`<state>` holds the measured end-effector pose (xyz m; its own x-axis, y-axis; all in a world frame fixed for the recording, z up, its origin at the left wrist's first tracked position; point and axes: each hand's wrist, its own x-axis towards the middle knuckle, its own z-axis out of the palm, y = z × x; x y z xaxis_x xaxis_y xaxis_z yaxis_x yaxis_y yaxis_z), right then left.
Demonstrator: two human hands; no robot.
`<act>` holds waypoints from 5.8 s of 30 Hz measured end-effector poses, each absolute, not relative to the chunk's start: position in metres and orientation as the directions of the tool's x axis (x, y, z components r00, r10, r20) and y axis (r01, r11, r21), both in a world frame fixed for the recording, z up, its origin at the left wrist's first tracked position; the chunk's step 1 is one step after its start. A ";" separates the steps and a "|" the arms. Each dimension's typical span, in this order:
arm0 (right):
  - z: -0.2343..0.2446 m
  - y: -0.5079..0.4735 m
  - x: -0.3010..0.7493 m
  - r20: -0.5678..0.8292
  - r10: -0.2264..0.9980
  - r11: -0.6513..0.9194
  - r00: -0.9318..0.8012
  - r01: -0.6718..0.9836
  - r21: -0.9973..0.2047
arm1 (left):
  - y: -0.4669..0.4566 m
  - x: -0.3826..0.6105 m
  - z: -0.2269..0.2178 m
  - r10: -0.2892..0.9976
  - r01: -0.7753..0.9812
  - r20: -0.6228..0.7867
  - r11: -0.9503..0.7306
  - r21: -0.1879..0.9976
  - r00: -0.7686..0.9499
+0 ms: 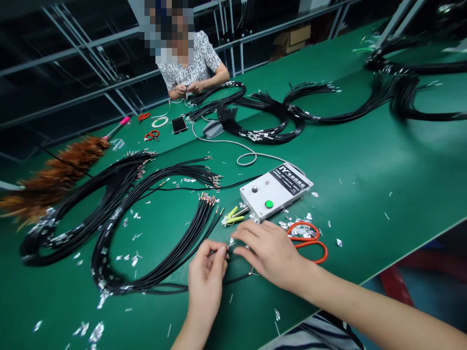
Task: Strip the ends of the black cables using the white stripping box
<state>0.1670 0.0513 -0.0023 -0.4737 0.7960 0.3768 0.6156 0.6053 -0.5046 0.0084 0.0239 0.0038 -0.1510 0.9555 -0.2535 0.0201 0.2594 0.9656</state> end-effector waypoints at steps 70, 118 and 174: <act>-0.006 0.045 0.223 0.597 0.721 0.668 -0.351 0.580 -0.466 | 0.010 -0.030 -0.004 0.994 0.552 -0.011 -0.053 0.832 0.112; 0.014 0.052 0.151 -0.383 0.799 -0.584 -0.463 -0.448 -0.677 | 0.019 0.006 0.030 1.000 0.388 -0.002 0.008 0.921 -0.016; 0.003 0.085 0.170 0.362 0.582 0.813 -0.728 0.534 -0.232 | 0.032 -0.005 -0.006 0.996 0.326 0.087 -0.084 0.942 0.004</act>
